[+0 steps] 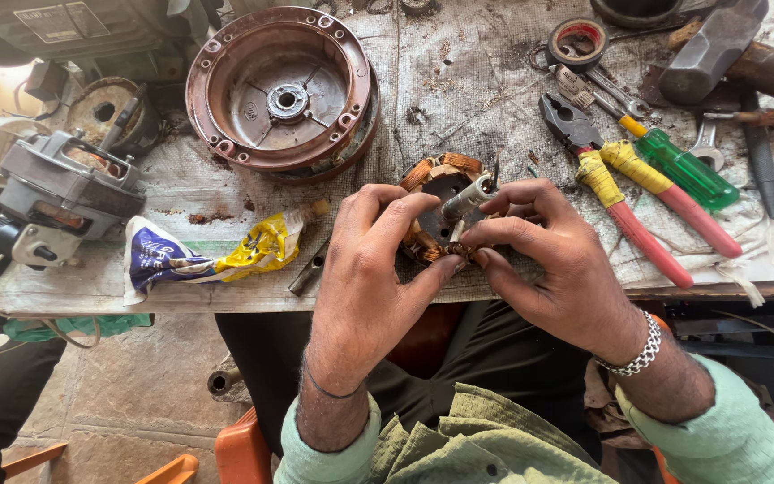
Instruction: The person manipulates a small cylindrical electrical component with copper windings, repeatedly adjusting and inspecting the wires and central shaft. The hands rotate the component and tuck wires into slots while other tools and parts remain on the workbench.
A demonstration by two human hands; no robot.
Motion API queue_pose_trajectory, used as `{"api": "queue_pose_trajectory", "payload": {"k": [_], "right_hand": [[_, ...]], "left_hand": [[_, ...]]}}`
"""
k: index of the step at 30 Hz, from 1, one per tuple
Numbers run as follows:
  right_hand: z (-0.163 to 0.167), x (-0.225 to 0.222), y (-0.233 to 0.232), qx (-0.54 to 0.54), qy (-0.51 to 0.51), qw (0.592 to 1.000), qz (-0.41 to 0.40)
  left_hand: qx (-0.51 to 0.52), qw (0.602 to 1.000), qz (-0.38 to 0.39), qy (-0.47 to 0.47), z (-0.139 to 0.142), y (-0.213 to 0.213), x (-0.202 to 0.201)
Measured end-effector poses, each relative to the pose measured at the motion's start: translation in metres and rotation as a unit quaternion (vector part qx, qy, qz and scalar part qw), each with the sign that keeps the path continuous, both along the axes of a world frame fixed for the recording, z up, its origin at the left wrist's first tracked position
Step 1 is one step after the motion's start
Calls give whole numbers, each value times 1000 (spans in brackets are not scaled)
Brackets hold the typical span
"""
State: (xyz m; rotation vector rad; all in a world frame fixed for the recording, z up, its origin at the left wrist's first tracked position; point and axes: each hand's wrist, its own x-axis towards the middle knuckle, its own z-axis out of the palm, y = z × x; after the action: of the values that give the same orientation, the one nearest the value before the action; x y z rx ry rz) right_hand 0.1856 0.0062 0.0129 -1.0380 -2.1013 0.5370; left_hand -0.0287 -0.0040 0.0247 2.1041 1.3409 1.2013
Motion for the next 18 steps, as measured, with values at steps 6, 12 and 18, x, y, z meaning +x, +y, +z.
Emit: {"api": "queue_pose_trajectory", "payload": {"k": [6,12,18], "right_hand": [[2,0,1,16,-12,1000,-1],[1,2,2,18,-1,1000,3],[-1,1,0,108,-28,994,2]], "left_hand": [[0,1000,-6,-7,0,1,-1],[1,1000,-5,-11,0,2,-1],[-7,1000,-6,-14,0,2,-1]]}}
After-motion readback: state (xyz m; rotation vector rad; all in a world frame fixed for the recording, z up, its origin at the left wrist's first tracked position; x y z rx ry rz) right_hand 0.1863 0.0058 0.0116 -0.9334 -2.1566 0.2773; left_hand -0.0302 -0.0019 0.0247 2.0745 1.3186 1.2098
